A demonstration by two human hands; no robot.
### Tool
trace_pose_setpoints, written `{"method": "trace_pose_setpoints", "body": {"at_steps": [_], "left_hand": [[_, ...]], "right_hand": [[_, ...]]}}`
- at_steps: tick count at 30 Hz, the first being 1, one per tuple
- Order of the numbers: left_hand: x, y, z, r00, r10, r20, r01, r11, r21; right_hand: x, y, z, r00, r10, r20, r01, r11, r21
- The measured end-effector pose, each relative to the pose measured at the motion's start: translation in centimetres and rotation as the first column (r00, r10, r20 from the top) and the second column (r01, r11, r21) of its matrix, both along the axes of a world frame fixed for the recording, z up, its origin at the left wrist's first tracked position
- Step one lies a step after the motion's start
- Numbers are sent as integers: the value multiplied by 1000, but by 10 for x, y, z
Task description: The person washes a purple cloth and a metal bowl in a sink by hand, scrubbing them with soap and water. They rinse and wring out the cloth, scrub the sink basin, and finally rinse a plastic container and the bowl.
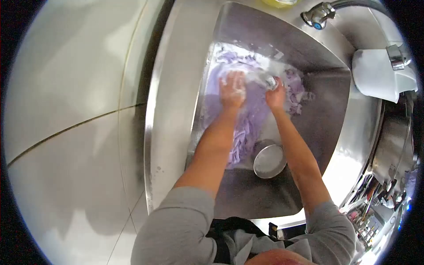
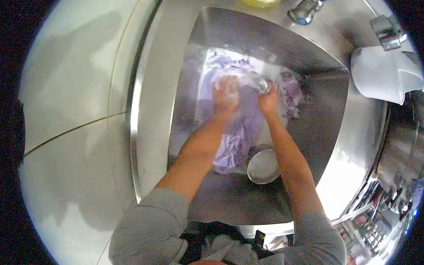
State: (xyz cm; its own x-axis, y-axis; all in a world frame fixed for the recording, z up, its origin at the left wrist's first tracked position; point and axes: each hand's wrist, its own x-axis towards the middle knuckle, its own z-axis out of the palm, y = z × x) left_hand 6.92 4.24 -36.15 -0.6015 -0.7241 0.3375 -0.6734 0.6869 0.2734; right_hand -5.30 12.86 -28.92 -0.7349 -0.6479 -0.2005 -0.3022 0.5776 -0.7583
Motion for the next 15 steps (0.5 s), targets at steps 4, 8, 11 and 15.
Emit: {"method": "trace_pose_setpoints", "body": {"at_steps": [4, 8, 11, 15], "left_hand": [[95, 31, 1, 964, -48, 262, 10, 990, 143], [115, 97, 34, 897, 212, 388, -339, 893, 296], [113, 117, 24, 838, 221, 499, -405, 864, 298], [128, 121, 22, 886, 303, 352, -415, 856, 308]], "right_hand": [[17, 27, -45, 780, 466, -419, -317, 870, 378], [8, 13, -62, 764, 634, -120, -494, 694, 524], [63, 15, -17, 675, 732, -95, -348, 430, 833], [2, 40, -78, 743, 647, -174, -596, 757, 267]]}}
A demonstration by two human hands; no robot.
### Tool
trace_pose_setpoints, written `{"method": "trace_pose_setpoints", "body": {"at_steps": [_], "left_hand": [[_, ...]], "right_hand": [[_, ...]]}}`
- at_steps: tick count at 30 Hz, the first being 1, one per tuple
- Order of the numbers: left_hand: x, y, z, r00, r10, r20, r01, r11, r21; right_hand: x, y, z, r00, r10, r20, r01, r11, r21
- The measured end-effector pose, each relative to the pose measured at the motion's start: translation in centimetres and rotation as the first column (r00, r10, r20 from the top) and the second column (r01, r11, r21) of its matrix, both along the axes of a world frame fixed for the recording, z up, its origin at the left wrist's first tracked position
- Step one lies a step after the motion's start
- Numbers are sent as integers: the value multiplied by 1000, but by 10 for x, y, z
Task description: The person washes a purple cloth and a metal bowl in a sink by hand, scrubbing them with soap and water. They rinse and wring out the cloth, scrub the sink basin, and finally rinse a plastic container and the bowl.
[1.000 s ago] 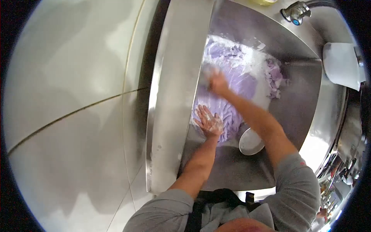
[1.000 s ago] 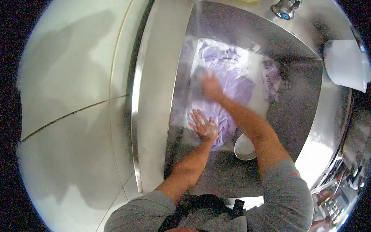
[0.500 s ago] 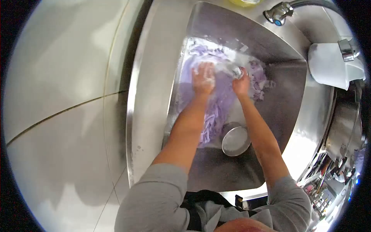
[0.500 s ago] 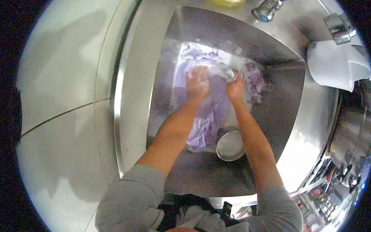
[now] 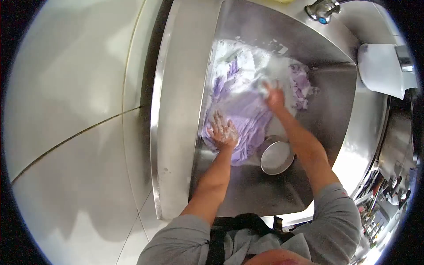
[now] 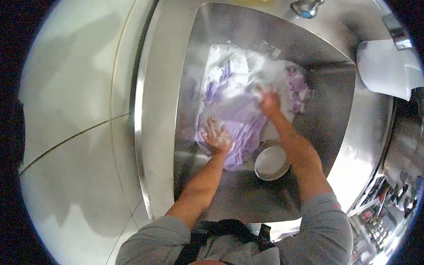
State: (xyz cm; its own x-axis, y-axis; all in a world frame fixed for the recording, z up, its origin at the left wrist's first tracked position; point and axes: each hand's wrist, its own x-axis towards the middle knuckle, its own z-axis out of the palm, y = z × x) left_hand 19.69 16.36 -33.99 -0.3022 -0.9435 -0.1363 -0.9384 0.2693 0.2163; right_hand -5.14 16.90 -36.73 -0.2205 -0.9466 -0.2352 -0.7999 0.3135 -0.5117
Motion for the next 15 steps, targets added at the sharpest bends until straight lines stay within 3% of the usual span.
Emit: {"method": "trace_pose_setpoints", "body": {"at_steps": [1, 3, 5, 6, 7, 9, 10, 15], "left_hand": [[-6, -1, 10, 1000, 29, 11, -30, 999, 19], [-6, 0, 9, 999, 35, 19, -36, 999, 29], [-3, 8, 5, 997, 69, -45, -69, 997, -17], [-1, 8, 2, 992, 87, -91, -92, 994, -56], [-3, 9, -3, 995, 104, -13, -104, 994, -29], [2, 15, -1, 996, 94, 3, -94, 995, -18], [1, 11, 1, 997, 78, 0, -78, 997, -19], [2, 8, 4, 998, 60, -2, -60, 996, 71]], "right_hand": [[7, -7, 26, 957, -288, 17, 282, 946, 159], [34, -15, 20, 945, -327, 13, 324, 940, 103], [56, -56, 31, 988, 32, -148, -7, 986, 167], [66, -76, 37, 957, 207, -205, -163, 963, 216], [72, -86, 43, 888, 387, -246, -319, 907, 277], [46, -118, 53, 999, -48, -23, 53, 952, 301], [50, -119, 62, 986, -96, -135, 122, 973, 197], [23, -71, 28, 975, -18, -220, 54, 986, 157]]}}
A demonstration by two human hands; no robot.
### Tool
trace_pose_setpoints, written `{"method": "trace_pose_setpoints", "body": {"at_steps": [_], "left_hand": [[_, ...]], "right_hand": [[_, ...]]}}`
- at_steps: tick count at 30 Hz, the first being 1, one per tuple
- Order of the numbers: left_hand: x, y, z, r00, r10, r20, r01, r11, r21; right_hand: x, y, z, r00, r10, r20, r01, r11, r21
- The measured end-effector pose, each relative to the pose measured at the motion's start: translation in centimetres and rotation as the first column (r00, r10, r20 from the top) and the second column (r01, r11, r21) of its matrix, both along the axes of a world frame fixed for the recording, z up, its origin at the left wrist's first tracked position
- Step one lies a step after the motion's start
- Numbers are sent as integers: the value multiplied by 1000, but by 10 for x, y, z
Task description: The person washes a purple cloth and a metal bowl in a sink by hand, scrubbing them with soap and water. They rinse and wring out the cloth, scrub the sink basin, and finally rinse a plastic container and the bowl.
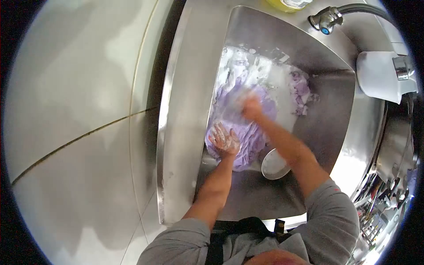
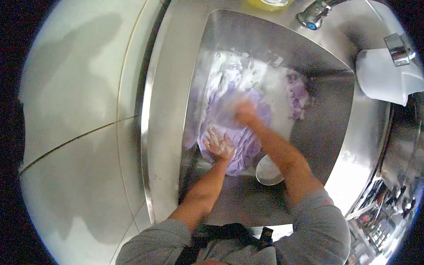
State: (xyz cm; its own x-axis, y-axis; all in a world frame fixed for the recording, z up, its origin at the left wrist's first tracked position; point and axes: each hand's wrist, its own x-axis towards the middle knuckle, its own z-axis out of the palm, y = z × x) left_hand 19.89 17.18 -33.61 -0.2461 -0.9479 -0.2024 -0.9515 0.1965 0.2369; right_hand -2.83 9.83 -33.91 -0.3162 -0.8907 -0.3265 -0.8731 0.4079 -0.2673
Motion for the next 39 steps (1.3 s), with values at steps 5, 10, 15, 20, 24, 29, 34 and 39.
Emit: {"method": "trace_pose_setpoints", "body": {"at_steps": [5, 10, 15, 20, 24, 29, 34, 39], "left_hand": [[-14, 4, -5, 992, 113, -59, -115, 992, -47], [-40, -72, -10, 963, -217, -157, 200, 973, -117], [-135, -144, 4, 907, -230, -354, 212, 973, -89], [-99, -99, 31, 960, -224, -169, 196, 966, -169], [-109, -151, 12, 883, -418, -211, 340, 882, -327], [-11, 40, 1, 962, 123, -243, -133, 991, -25], [-9, 38, 30, 958, 271, 88, -281, 952, 120], [-14, 19, 61, 954, 56, 293, -220, 797, 563]], "right_hand": [[-17, 16, 25, 968, -213, -129, 203, 975, -85], [-20, 74, -21, 983, 10, -186, -3, 999, 36], [-26, 96, 50, 906, -423, -16, 393, 855, -339], [-36, 97, 17, 796, -419, 437, 597, 665, -449], [-12, 77, 61, 845, -356, 399, 514, 749, -419], [37, 46, 48, 983, -184, -12, 164, 900, -403], [48, -33, 27, 940, 317, 126, -339, 909, 244], [125, 42, -27, 921, 388, -31, -380, 914, 145]]}}
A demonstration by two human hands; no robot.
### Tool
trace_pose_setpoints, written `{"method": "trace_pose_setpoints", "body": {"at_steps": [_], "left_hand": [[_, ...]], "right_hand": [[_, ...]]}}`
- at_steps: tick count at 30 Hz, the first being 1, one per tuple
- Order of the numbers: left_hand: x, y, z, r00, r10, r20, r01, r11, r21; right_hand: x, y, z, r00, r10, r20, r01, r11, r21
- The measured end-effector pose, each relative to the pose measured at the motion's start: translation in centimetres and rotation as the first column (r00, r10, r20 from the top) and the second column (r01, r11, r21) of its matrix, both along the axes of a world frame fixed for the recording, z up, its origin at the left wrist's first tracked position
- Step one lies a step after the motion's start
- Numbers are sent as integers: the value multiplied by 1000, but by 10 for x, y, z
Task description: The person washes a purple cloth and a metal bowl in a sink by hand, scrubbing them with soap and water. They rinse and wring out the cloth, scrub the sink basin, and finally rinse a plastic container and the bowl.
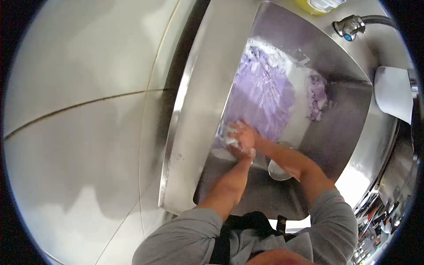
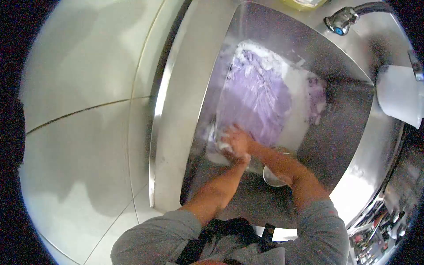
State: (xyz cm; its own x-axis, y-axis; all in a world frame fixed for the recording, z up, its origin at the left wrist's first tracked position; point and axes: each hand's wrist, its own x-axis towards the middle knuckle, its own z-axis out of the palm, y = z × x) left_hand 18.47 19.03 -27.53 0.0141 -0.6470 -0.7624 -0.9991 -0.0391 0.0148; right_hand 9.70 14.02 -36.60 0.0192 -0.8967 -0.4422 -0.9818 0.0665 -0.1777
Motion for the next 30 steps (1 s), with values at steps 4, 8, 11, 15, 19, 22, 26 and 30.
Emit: {"method": "trace_pose_setpoints", "body": {"at_steps": [4, 8, 11, 15, 19, 22, 26, 30], "left_hand": [[6, 35, -51, 976, 136, -169, -203, 845, -494], [-3, 31, -46, 974, 130, -184, -210, 816, -538], [-2, 24, -33, 989, 120, -90, -145, 912, -384], [0, 32, -48, 987, 73, -142, -137, 844, -519], [0, 29, -42, 988, 76, -137, -134, 860, -492], [-26, 15, -31, 975, 204, -93, -224, 857, -464], [-79, -58, -56, 722, -588, -365, 179, 668, -722], [-54, -107, -43, 799, -574, -179, 288, 626, -725]], "right_hand": [[-53, -98, 77, 982, 29, 188, 14, 975, -221], [-51, -69, 10, 965, 40, 260, 73, 908, -412], [-49, -77, 13, 940, 79, 333, -60, 996, -67], [-29, -72, 31, 969, -200, 145, 240, 901, -360], [-81, -63, 12, 999, -53, -5, 52, 993, -107], [-147, -66, 49, 849, -517, 112, 523, 790, -320], [-145, -10, 78, 791, -443, 422, 611, 534, -584], [-139, 24, 39, 353, -653, 670, 935, 219, -279]]}}
